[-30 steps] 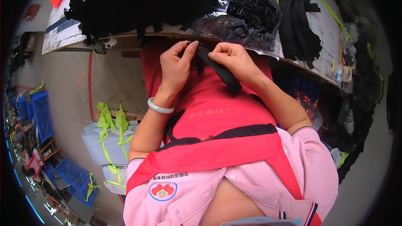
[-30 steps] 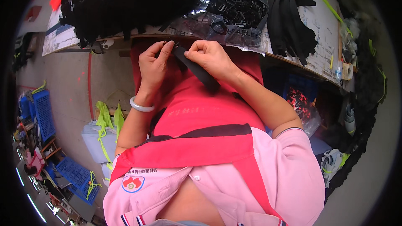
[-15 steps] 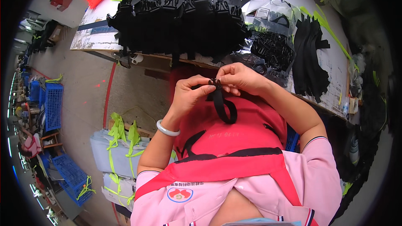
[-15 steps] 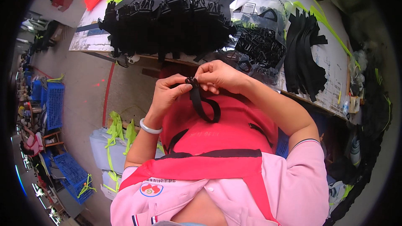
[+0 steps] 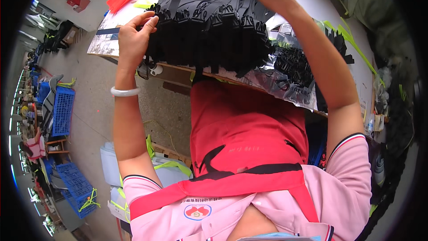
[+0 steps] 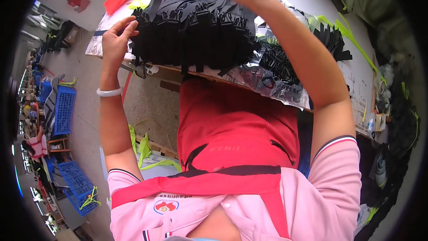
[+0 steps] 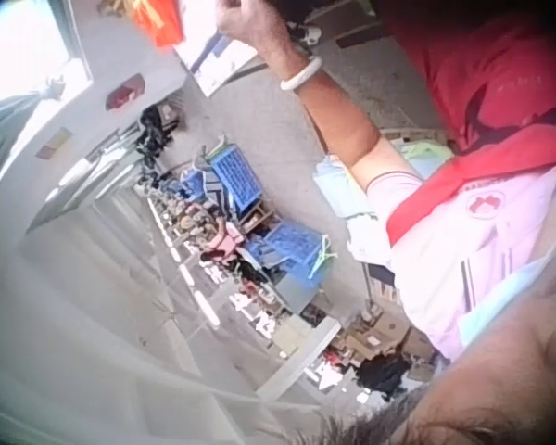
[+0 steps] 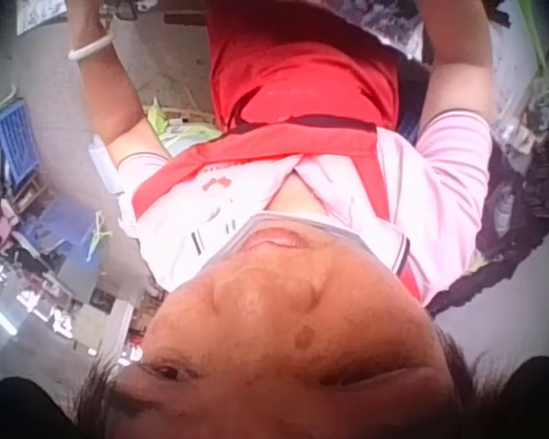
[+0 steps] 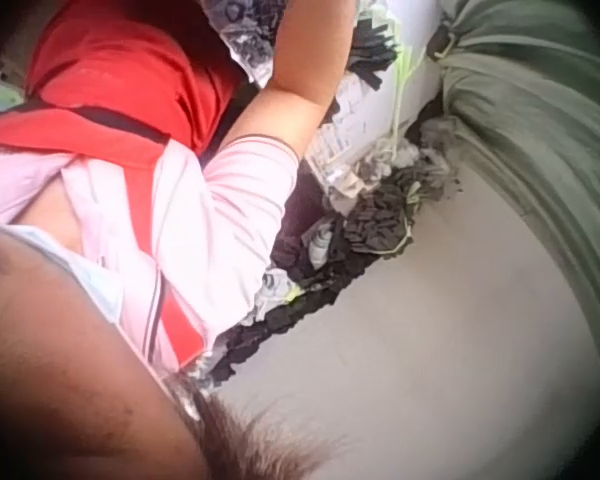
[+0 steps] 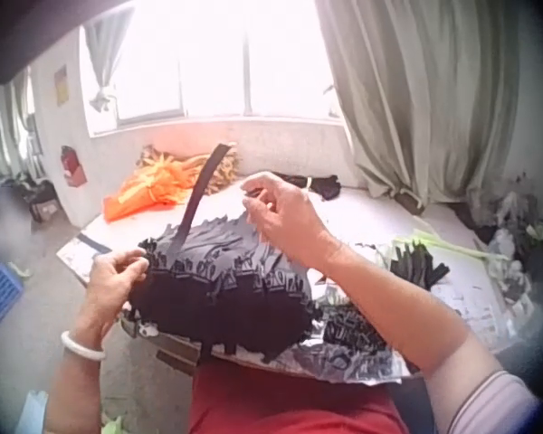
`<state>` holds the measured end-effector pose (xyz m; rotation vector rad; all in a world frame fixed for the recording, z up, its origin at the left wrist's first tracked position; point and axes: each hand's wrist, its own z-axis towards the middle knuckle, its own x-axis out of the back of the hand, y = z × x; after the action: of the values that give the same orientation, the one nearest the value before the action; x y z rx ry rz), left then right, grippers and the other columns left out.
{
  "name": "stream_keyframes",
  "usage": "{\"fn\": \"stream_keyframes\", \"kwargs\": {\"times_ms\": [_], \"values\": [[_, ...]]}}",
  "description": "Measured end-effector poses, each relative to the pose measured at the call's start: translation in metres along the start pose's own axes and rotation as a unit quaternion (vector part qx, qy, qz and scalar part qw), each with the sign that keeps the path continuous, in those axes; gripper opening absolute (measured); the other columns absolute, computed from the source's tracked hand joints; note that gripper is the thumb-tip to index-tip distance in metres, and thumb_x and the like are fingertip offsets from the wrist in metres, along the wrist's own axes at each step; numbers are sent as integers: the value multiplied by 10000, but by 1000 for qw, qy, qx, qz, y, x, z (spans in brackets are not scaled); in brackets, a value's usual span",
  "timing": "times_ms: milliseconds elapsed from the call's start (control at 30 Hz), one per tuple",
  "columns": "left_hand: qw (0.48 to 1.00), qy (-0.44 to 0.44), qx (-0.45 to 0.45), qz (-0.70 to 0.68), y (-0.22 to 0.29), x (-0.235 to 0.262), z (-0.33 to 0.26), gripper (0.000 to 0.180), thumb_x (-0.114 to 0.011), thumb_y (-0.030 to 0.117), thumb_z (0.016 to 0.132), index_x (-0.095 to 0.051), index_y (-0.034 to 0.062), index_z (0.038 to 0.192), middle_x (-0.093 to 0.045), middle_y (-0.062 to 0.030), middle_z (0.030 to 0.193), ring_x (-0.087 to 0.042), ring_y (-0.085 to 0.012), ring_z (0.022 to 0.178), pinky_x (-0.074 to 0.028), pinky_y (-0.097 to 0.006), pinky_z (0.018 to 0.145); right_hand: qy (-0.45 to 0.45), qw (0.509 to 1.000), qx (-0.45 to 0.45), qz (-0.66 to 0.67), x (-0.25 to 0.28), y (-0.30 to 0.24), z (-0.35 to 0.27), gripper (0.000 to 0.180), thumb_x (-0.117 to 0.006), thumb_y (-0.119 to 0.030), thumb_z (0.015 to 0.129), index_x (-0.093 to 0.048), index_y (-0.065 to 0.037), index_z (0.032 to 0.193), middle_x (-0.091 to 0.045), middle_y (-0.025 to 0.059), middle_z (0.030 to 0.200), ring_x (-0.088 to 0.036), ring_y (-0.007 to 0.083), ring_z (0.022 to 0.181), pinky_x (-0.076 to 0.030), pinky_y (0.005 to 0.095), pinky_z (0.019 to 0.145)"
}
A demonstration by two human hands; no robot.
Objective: Assembling black straps by threading them through plastic buckles on a factory assembly line.
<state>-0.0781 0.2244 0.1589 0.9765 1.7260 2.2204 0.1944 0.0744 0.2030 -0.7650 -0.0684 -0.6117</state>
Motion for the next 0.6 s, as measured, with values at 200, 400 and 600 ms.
{"fn": "stream_keyframes", "kwargs": {"times_ms": [200, 400, 600], "values": [[965, -127, -18, -229, -8, -53, -83, 600, -644, 34, 869, -392, 54, 1413, -558, -135, 1281, -665, -121, 662, -391, -149, 403, -196, 893, -383, 129, -44, -32, -133, 182, -563, -147, 944, -636, -27, 1059, -614, 45, 738, -563, 75, 580, -484, 225, 530], [883, -333, 99, -317, -46, -139, -142, 805, -732, 49, 788, -299, 83, 1466, -489, -130, 1341, -652, -142, 687, -443, -185, 452, -298, 885, -333, 130, -71, -35, -207, 201, -587, -134, 931, -609, -23, 1097, -630, 68, 797, -618, 94, 738, -495, 241, 646], [870, -288, 229, -328, -67, -143, -144, 526, -676, 58, 857, -483, 33, 1346, -560, -92, 1230, -583, -91, 590, -420, -181, 470, -148, 788, -547, 240, -36, -26, -232, 219, -575, -197, 956, -601, -9, 1066, -586, 6, 724, -526, 51, 557, -394, 189, 505]]}}
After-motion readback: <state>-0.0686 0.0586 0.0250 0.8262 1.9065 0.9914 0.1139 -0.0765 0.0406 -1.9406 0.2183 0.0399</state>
